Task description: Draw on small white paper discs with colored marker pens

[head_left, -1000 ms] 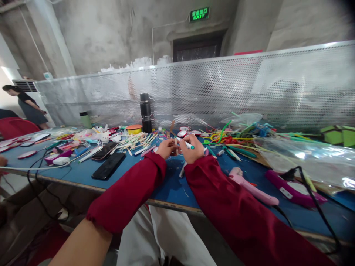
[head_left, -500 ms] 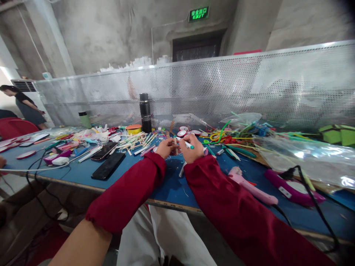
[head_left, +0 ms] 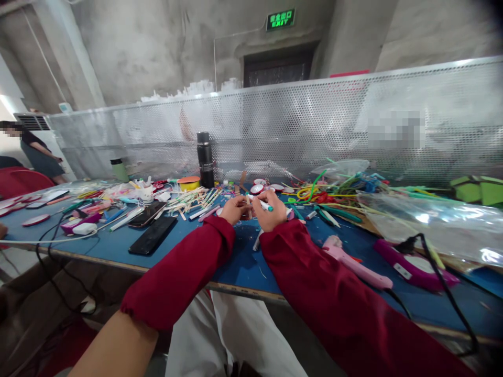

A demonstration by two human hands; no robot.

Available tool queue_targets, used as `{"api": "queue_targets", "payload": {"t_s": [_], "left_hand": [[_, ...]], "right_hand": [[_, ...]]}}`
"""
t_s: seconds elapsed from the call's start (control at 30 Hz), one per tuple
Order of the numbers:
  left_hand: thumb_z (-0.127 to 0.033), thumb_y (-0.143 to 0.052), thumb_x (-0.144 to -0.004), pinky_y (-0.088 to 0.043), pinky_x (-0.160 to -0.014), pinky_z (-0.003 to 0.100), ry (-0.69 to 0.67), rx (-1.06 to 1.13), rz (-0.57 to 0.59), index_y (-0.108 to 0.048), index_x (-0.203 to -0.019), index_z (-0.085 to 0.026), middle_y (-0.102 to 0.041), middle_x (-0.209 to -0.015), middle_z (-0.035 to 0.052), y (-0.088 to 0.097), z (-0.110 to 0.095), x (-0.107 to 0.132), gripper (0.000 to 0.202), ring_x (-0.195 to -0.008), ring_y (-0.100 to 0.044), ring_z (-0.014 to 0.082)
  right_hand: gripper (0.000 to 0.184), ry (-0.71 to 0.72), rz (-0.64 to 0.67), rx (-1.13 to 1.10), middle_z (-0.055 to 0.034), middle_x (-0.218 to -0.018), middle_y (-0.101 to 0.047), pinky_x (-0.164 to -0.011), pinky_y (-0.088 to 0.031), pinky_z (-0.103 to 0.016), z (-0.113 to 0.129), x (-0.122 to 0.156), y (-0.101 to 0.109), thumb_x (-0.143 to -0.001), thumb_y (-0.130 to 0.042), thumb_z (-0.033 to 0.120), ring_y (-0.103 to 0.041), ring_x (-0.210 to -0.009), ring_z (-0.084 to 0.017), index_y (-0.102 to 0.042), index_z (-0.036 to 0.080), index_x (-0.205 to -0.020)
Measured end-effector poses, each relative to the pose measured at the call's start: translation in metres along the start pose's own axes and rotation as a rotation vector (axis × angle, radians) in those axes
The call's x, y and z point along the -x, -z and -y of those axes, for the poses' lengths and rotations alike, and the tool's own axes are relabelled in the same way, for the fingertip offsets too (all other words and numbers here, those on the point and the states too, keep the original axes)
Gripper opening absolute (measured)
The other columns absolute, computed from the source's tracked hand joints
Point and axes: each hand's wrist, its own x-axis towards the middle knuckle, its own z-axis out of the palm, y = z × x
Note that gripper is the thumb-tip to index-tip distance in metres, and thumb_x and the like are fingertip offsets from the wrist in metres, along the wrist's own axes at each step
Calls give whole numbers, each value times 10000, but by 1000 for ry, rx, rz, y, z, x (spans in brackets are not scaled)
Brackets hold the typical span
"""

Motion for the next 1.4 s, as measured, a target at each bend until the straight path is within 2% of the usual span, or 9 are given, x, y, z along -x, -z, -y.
{"api": "queue_targets", "payload": {"t_s": [0.17,0.4,0.6,0.8,1.0,1.17,1.4], "left_hand": [[-235,-866,-748,-538,-608,255,3,12,-4,-721,-1136,-143,-746,-791,36,0,-1,1,425,-630,-679,149],[-241,-867,-748,-535,-611,260,-2,13,12,-726,-1136,-149,-690,-687,-2,0,-1,0,423,-601,-662,148],[-257,-882,-733,-548,-630,270,-4,16,1,-725,-1138,-148,-721,-752,22,0,-1,0,448,-643,-685,161],[-256,-879,-737,-528,-591,252,-7,14,9,-723,-1117,-142,-684,-692,-2,-1,-2,1,427,-576,-643,134],[-265,-879,-729,-539,-621,265,-19,6,3,-726,-1129,-149,-723,-761,28,0,0,0,443,-638,-679,159],[-260,-863,-739,-543,-625,268,-17,-3,13,-708,-1049,-153,-668,-677,-11,1,1,-1,363,-608,-659,146],[-210,-830,-758,-546,-632,267,-15,-10,3,-691,-1006,-159,-683,-699,-9,1,2,-1,289,-611,-657,139]], "right_hand": [[190,-9,-12,11,-19,-713,-692,-632,-421,-306,1,-1,1,-848,-607,413,-625,-660,-186,-585,245,-764],[204,1,-6,-8,-23,-724,-698,-642,-434,-303,3,-1,0,-852,-600,426,-630,-675,-189,-592,243,-763],[187,-10,-28,13,-24,-719,-695,-632,-424,-307,3,-1,0,-842,-608,409,-620,-663,-190,-594,242,-760],[210,19,-11,-22,-21,-714,-693,-639,-440,-302,3,1,0,-860,-602,424,-623,-658,-182,-588,242,-755],[168,2,-30,23,-22,-717,-696,-622,-427,-300,0,-1,0,-841,-617,395,-620,-671,-188,-599,246,-767],[205,15,-18,-16,-26,-731,-705,-654,-456,-305,2,1,-1,-855,-599,430,-627,-673,-188,-597,244,-769],[173,-26,-39,7,-32,-731,-696,-638,-447,-303,5,-1,1,-834,-609,397,-618,-688,-189,-600,238,-767]]}}
